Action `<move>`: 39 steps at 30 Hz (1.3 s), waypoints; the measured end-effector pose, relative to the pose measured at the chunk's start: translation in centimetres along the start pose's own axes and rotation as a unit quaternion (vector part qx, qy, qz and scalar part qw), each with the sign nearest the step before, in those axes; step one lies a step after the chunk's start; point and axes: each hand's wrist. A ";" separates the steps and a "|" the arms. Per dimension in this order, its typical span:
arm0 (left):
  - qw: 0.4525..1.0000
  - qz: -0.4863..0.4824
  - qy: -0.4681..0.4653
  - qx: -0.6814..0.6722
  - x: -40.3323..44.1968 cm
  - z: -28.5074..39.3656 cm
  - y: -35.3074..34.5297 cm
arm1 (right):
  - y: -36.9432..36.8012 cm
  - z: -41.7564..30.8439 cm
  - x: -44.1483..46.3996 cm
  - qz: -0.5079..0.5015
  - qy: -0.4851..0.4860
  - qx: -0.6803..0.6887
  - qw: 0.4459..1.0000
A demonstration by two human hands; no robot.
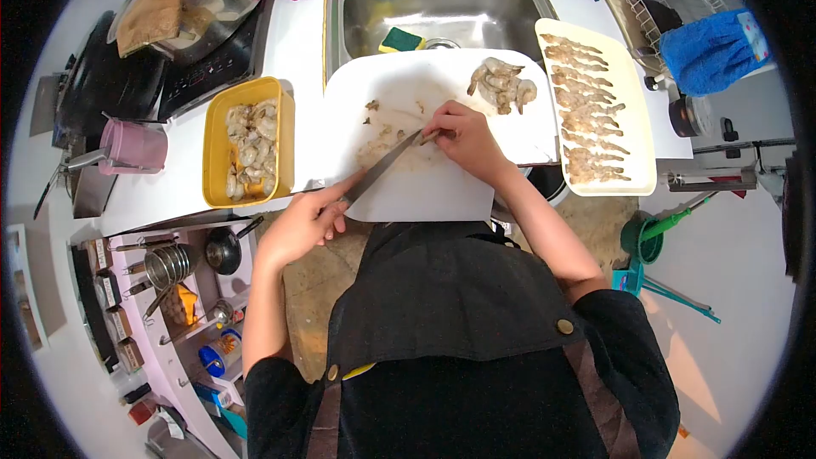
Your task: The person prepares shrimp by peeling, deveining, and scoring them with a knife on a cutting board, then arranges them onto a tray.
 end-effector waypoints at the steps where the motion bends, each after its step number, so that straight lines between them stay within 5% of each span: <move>1: 1.000 0.010 -0.004 -0.014 -0.1 0.1 0.2 | 0.1 0.0 0.1 -0.008 0.008 -0.007 1.000; 6: 0.993 0.079 -0.083 0.003 2.1 1.3 -1.3 | 0.4 -0.1 0.3 -0.034 -0.016 -0.017 0.999; 12: 0.997 0.073 -0.029 0.028 2.2 1.8 -2.0 | 0.5 -0.3 0.3 -0.024 -0.020 -0.010 0.999; 24: 0.990 0.103 -0.089 0.046 2.2 0.1 -3.0 | 0.4 0.2 -0.1 -0.012 -0.022 0.013 1.000; 30: 0.999 0.031 0.002 0.027 -0.2 0.3 -1.1 | 1.5 0.0 -0.1 -0.016 -0.045 -0.007 0.999; 39: 0.990 0.073 -0.090 0.081 3.8 3.8 -2.8 | 1.0 0.2 -0.4 0.015 -0.024 0.007 1.000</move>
Point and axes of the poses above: each hand's wrist, its own x-axis towards the middle knuckle, its own y-axis out of the back of the hand, z = x × y, and after that the axes turned 8 degrees about y, right-handed
